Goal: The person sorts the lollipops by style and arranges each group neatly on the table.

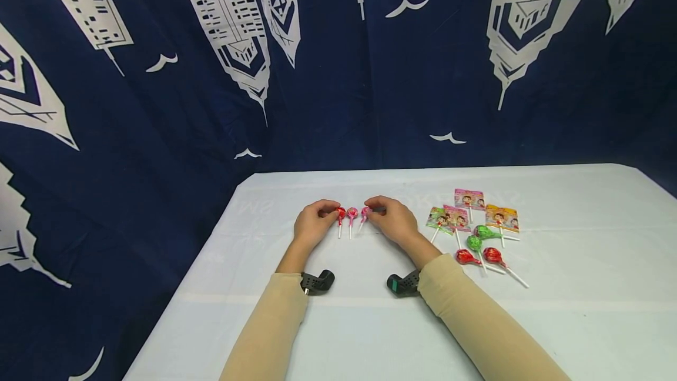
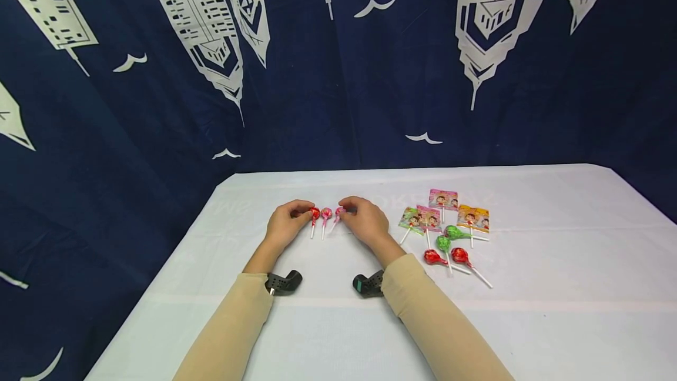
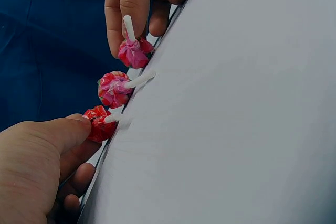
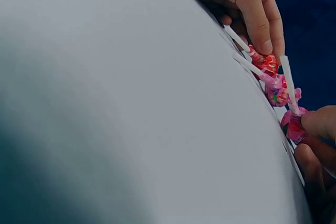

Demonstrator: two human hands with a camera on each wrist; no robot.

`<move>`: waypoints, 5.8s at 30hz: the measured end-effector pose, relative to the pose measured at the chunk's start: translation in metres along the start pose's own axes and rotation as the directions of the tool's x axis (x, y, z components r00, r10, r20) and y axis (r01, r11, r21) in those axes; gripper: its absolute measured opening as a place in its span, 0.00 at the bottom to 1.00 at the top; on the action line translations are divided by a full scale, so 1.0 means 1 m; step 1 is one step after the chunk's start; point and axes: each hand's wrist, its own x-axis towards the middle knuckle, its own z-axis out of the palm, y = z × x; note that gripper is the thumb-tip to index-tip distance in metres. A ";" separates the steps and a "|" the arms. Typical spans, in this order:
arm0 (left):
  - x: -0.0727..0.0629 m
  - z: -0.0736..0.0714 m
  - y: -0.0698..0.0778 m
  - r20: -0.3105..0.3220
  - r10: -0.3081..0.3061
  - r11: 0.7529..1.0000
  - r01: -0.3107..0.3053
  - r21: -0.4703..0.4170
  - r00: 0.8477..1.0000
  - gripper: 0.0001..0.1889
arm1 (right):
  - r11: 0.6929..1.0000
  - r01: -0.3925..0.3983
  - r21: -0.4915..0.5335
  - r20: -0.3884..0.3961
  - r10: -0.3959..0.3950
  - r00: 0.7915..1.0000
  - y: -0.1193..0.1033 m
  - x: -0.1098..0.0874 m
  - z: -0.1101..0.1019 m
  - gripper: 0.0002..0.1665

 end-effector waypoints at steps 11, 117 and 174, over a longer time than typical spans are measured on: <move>0.000 -0.001 0.001 0.005 -0.003 1.000 0.003 -0.003 1.000 0.09 | 1.000 -0.008 -0.023 -0.008 0.008 1.000 -0.001 0.001 0.002 0.16; -0.003 -0.002 0.002 -0.001 0.019 1.000 -0.019 0.000 1.000 0.10 | 0.965 0.250 0.075 0.284 -0.261 0.923 0.058 -0.097 -0.158 0.19; -0.003 -0.003 0.003 -0.002 0.013 1.000 -0.013 -0.008 1.000 0.10 | 0.958 0.285 -0.041 0.421 -0.242 0.874 0.078 -0.094 -0.160 0.14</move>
